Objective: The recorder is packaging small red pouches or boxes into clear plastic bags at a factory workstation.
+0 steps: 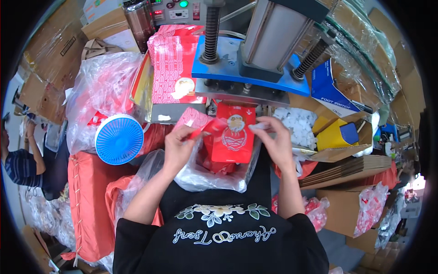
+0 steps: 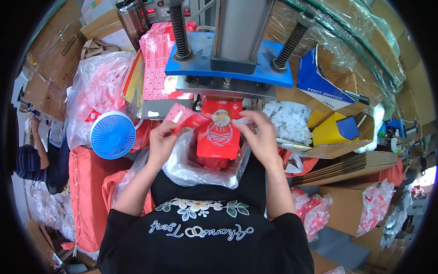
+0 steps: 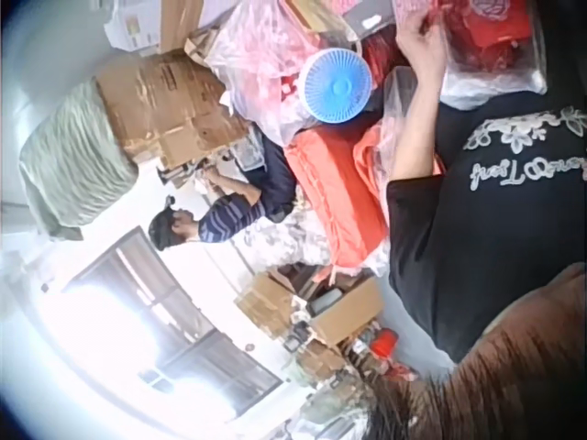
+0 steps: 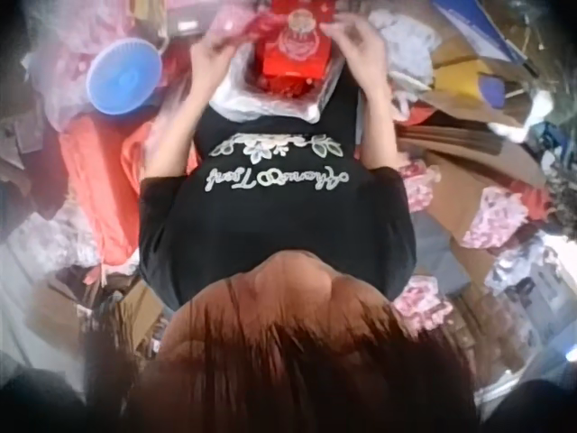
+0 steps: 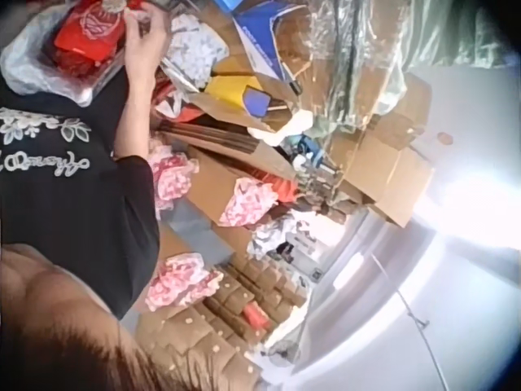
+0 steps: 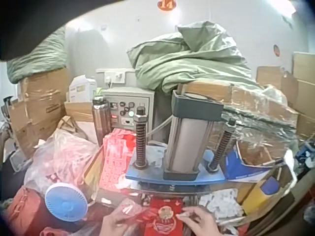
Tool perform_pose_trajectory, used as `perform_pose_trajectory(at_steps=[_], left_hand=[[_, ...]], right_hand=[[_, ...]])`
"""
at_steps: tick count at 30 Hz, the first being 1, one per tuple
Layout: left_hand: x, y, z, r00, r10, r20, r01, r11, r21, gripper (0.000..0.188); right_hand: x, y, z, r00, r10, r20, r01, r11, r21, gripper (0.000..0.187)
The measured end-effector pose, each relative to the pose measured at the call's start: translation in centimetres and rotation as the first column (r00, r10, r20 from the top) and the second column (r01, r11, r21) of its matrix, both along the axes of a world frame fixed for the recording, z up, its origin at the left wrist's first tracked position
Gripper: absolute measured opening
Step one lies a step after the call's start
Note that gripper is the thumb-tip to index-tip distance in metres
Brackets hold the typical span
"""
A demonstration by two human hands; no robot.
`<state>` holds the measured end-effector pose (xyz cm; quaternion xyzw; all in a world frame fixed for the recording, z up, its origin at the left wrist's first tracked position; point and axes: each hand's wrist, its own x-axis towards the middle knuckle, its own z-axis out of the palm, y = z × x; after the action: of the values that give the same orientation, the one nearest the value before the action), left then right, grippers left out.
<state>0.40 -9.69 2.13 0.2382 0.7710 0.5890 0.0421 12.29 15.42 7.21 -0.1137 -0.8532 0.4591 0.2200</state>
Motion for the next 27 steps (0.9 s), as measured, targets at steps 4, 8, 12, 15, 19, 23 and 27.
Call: perform_pose_trajectory(at_steps=[4,8,12,15,19,23,27], left_hand=[[2.3,1.2,-2.2,0.968,-0.215,0.128,0.22,0.975,-0.026,0.011],[3.4,1.9,-3.7,0.922,-0.305,0.24,0.295,0.952,0.078,0.019],[2.5,4.6,-3.7,0.91,-0.202,0.362,0.194,0.979,0.057,0.029],[1.6,7.3,-1.8,0.829,-0.179,0.529,0.076,0.975,0.21,0.028],[0.2,9.2,-1.1,0.661,-0.244,0.71,-0.08,0.918,0.39,0.027],[-0.4,9.4,-2.3,0.605,-0.27,0.749,-0.119,0.9,0.42,0.025],[-3.8,7.8,-3.0,0.931,-0.184,0.314,0.167,0.983,0.082,0.028]], right_hand=[[-0.3,-2.1,1.4,0.968,0.24,0.077,-0.25,0.953,0.173,0.023],[-0.8,-2.1,-0.5,0.934,0.304,0.19,-0.272,0.946,-0.176,0.025],[-0.8,-0.3,-0.9,0.987,0.119,0.106,-0.105,0.986,-0.133,0.042],[0.5,2.8,-0.2,0.984,-0.157,0.089,0.145,0.981,0.129,0.037],[3.8,6.7,-0.1,0.893,-0.372,0.255,0.242,0.873,0.424,0.035],[4.8,6.4,-2.9,0.889,-0.39,0.241,0.118,0.703,0.701,0.034],[4.0,5.7,-2.8,0.925,-0.275,0.264,0.052,0.776,0.628,0.031]])
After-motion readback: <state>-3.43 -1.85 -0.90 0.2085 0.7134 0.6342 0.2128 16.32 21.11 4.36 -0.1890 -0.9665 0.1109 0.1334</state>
